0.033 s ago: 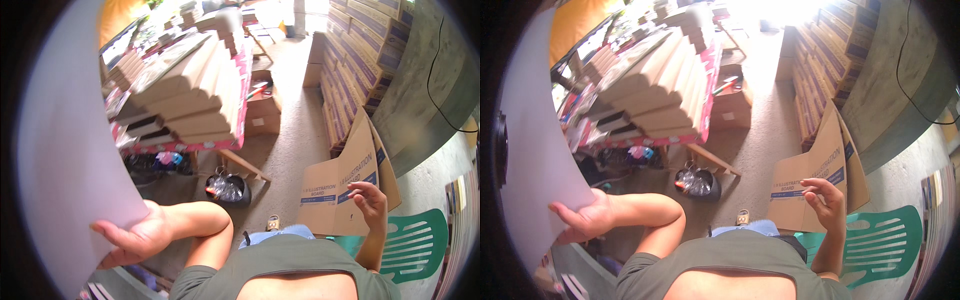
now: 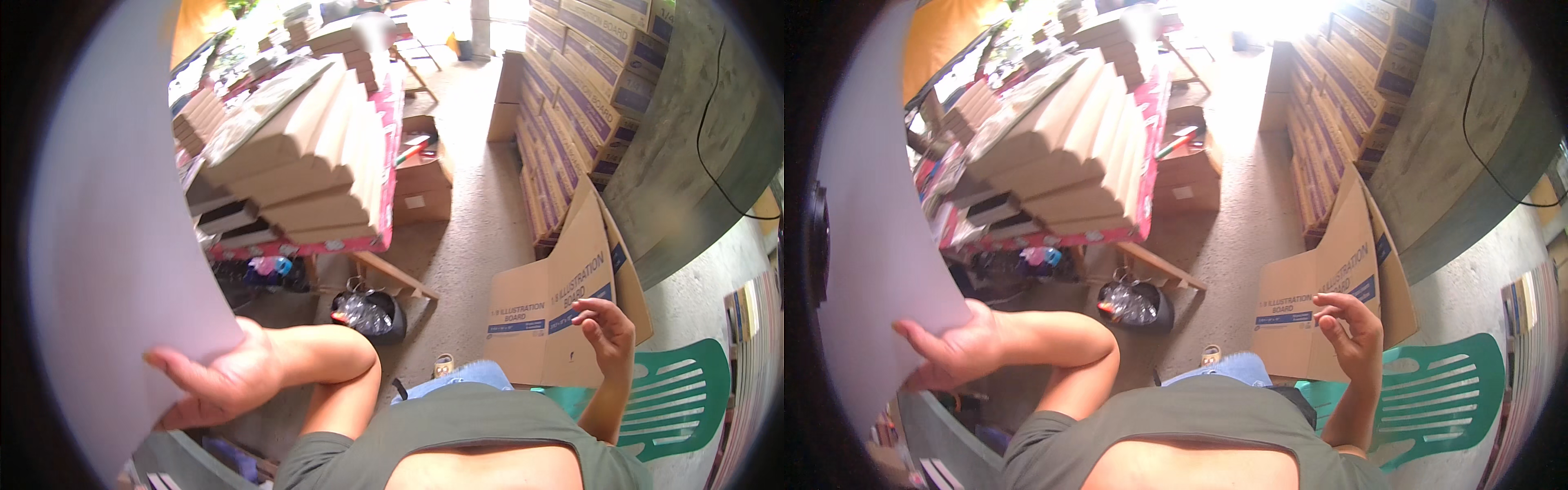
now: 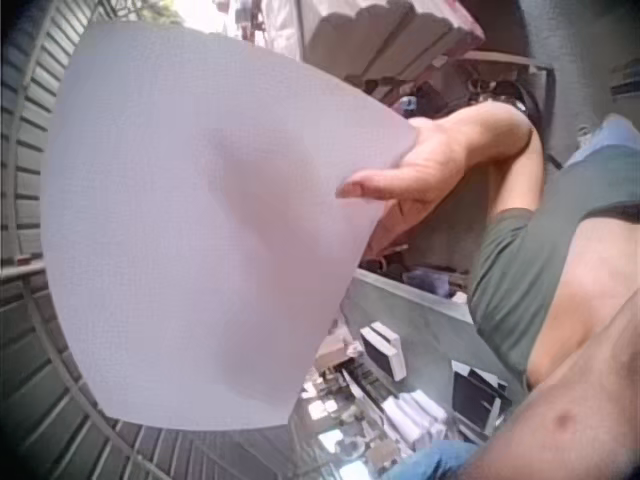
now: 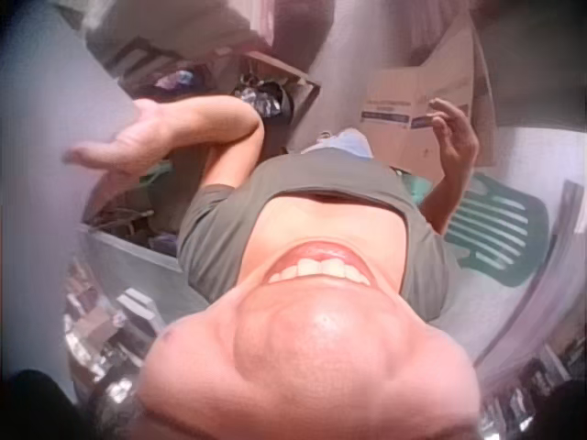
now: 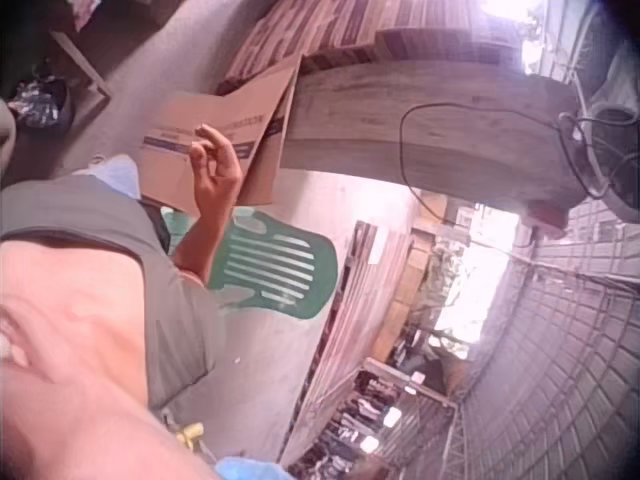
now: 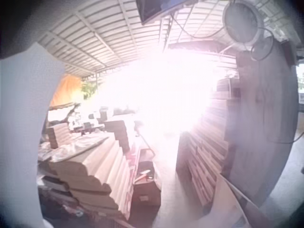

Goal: The person picks up white and black boards, places them into clear plastic bags, and stacks the packaged boards on a table. The person also walks around the workspace to retrieve materials and place finished items.

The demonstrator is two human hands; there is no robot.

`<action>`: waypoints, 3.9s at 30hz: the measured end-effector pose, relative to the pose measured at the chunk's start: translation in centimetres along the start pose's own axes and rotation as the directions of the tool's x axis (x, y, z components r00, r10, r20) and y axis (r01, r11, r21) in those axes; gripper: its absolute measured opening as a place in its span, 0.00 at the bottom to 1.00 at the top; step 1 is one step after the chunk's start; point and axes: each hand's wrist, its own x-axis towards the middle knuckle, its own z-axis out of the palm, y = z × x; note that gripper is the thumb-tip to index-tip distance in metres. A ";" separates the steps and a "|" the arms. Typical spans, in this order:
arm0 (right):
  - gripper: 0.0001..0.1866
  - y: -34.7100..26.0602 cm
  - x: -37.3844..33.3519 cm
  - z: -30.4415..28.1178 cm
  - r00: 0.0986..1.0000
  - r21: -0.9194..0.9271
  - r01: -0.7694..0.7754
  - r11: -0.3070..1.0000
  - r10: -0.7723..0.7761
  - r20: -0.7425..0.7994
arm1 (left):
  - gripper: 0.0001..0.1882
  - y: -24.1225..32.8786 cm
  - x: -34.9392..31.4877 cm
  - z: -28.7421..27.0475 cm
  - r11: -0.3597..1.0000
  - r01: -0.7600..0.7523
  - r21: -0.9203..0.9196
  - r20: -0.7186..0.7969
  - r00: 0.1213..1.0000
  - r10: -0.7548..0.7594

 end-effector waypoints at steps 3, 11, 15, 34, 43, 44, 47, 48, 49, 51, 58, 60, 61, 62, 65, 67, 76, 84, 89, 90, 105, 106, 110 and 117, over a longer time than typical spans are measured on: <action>0.18 -0.1 3.4 0.3 0.999 -0.255 -0.002 0.967 -0.012 -0.053 | 0.22 -5.0 -6.5 4.2 0.986 0.144 -0.088 0.053 0.989 -0.140; 0.27 6.0 18.1 -1.3 0.968 -0.433 -0.152 0.888 0.222 0.117 | 0.23 -16.5 -21.5 15.1 0.973 0.220 0.061 0.265 0.937 -0.229; 0.27 9.9 29.0 -2.7 0.974 -0.487 -0.227 0.844 0.190 -0.125 | 0.25 -22.4 -30.2 21.6 0.957 0.288 0.040 0.207 0.935 -0.289; 0.31 23.4 90.6 1.0 0.772 -0.469 0.415 0.780 -0.029 0.635 | 0.27 -55.1 -62.3 38.7 0.949 0.010 0.316 -0.038 0.999 0.002; 0.32 27.3 112.4 -2.6 0.946 -0.625 0.230 0.746 -0.022 0.322 | 0.27 -71.2 -78.3 50.8 0.901 0.144 0.410 -0.020 0.989 -0.148; 0.32 28.4 114.8 -2.9 0.956 -0.623 0.191 0.759 0.000 0.294 | 0.26 -73.0 -80.1 51.5 0.904 0.150 0.400 -0.004 0.987 -0.162; 0.32 31.4 123.1 -2.4 0.961 -0.609 0.172 0.774 0.004 0.276 | 0.26 -79.0 -85.3 53.2 0.906 0.111 0.409 0.035 0.990 -0.137; 0.31 32.1 126.6 -1.8 0.955 -0.570 0.215 0.793 -0.049 0.292 | 0.26 -81.1 -87.0 54.4 0.900 0.085 0.428 0.032 0.994 -0.108; 0.31 33.0 129.9 -1.0 0.946 -0.568 0.231 0.790 -0.047 0.319 | 0.26 -82.9 -88.5 55.4 0.893 0.058 0.447 0.029 0.996 -0.079; 0.30 34.6 136.7 1.1 0.927 -0.562 0.265 0.783 -0.045 0.373 | 0.26 -86.1 -91.3 57.3 0.882 0.059 0.468 0.024 0.997 -0.079; 0.30 36.9 161.0 12.1 0.859 -0.616 0.447 0.648 -0.119 0.498 | 0.26 -98.6 -98.1 60.1 0.781 0.166 0.602 0.141 0.941 -0.308; 0.29 37.7 166.1 16.7 0.826 -0.582 0.481 0.655 -0.116 0.552 | 0.24 -102.1 -99.8 59.3 0.715 0.201 0.670 0.188 0.886 -0.425; 0.30 38.2 168.2 19.1 0.770 -0.511 0.534 0.673 -0.138 0.623 | 0.24 -104.0 -100.7 58.9 0.698 0.234 0.677 0.186 0.863 -0.470; 0.30 38.7 170.3 21.5 0.708 -0.435 0.579 0.689 -0.162 0.687 | 0.24 -106.1 -101.7 58.3 0.680 0.267 0.683 0.184 0.838 -0.514; 0.31 41.0 175.7 28.9 0.585 -0.322 0.589 0.741 -0.116 0.802 | 0.22 -113.4 -104.6 55.9 0.591 0.343 0.730 0.211 0.709 -0.673; 0.31 42.1 179.4 33.5 0.546 -0.316 0.580 0.751 -0.071 0.835 | 0.22 -119.1 -105.9 53.7 0.522 0.543 0.658 0.199 0.543 -0.816; 0.30 45.4 196.6 51.6 0.645 -0.416 0.510 0.753 -0.014 0.764 | 0.25 -144.5 -112.0 41.0 0.155 0.845 0.512 -0.009 0.186 -0.982; 0.16 53.5 211.1 75.7 0.439 0.057 -0.015 0.998 -0.044 0.898 | 0.21 -157.5 -111.3 30.4 0.101 0.903 0.418 -0.154 0.180 -0.971; 0.18 54.7 219.9 96.5 0.634 -0.148 0.060 0.987 0.077 0.770 | 0.21 -166.3 -109.4 26.1 0.194 0.812 0.550 -0.175 0.339 -0.924; 0.21 56.6 222.7 101.6 0.623 -0.245 0.023 0.969 0.178 0.762 | 0.22 -168.4 -108.7 26.0 0.208 0.790 0.577 -0.209 0.389 -0.897; 0.40 67.5 240.4 144.1 0.764 -0.534 -0.104 0.839 0.411 0.497 | 0.22 -191.9 -104.3 12.4 0.127 0.764 0.632 -0.257 0.361 -0.897; 0.31 68.0 241.5 144.1 0.845 -0.486 -0.170 0.857 0.381 0.376 | 0.21 -195.8 -104.8 12.3 0.124 0.781 0.612 -0.241 0.334 -0.911; 0.06 70.7 249.2 135.2 0.887 0.718 -0.399 0.571 0.438 0.144 | 0.18 -209.1 -109.9 13.5 -0.096 0.864 0.494 -0.145 -0.027 -0.989; 0.09 51.4 241.9 111.3 0.536 -0.417 0.398 0.817 -0.576 -0.617 | 0.13 -220.0 -121.0 12.4 -0.440 0.851 0.288 0.092 -0.482 -0.872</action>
